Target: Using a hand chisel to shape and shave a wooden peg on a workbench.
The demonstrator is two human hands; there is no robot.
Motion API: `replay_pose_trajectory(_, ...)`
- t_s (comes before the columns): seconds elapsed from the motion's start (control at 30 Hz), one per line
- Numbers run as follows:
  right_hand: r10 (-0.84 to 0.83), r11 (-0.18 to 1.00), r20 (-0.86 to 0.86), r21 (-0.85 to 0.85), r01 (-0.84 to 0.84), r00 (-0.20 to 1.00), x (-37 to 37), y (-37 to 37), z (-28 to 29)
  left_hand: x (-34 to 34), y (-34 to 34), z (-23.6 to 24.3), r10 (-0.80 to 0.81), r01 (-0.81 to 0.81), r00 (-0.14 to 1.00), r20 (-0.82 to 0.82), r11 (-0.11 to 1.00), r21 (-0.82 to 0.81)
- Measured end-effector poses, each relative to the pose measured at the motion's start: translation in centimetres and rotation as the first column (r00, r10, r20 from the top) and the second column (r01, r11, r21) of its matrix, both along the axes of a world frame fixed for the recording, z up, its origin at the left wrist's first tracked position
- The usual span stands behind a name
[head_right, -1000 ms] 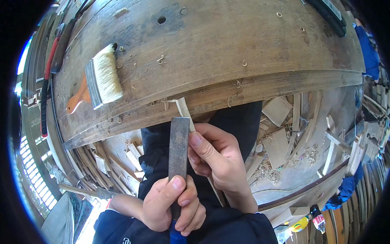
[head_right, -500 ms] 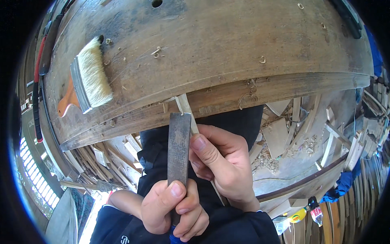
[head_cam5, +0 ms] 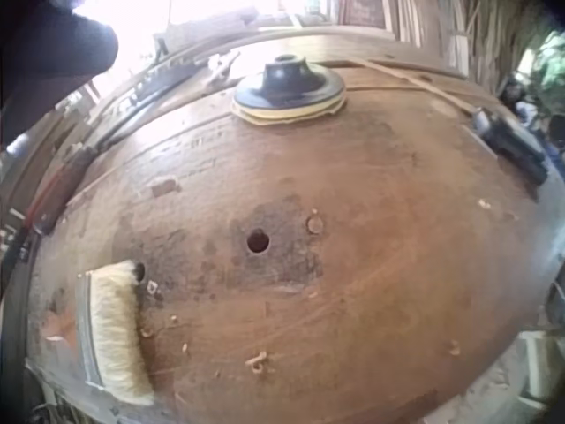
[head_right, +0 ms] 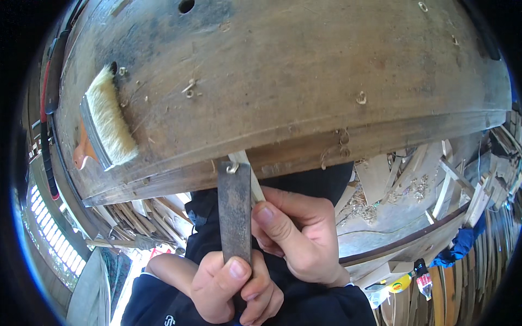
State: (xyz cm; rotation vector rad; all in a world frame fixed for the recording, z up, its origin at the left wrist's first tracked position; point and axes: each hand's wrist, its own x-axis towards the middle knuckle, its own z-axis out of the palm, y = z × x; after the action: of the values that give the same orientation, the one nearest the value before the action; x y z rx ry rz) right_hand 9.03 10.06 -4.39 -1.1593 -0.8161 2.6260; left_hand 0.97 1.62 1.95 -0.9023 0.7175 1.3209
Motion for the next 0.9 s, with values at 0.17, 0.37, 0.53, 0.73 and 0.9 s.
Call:
replay_pose_trajectory(0.17,0.003,1.0,-0.008,0.028,-0.003,1.0,0.2,0.1,0.9,1.4,-1.0,-0.4,0.034,0.1,0.944,-0.327,0.918,0.385)
replay_pose_trajectory(0.37,0.047,0.999,0.012,-0.021,-0.046,0.999,0.0,0.8,0.2,1.5,-0.7,-1.1,-0.07,0.168,0.933,-0.352,0.952,0.256)
replay_pose_trajectory(0.53,0.05,0.995,-0.02,-0.081,-0.052,0.999,0.8,0.9,0.9,2.4,-0.2,-0.1,-0.095,0.19,0.911,-0.402,0.961,0.202)
replay_pose_trajectory(0.73,0.054,0.998,0.033,-0.014,-0.054,0.998,-0.1,0.7,-0.6,1.5,-0.4,-1.9,0.102,0.003,0.949,-0.3,0.944,0.329)
replay_pose_trajectory(0.9,0.048,0.997,-0.052,-0.055,-0.051,0.997,0.4,2.1,0.2,1.4,0.3,-1.2,-0.016,0.152,0.94,-0.34,0.913,0.379)
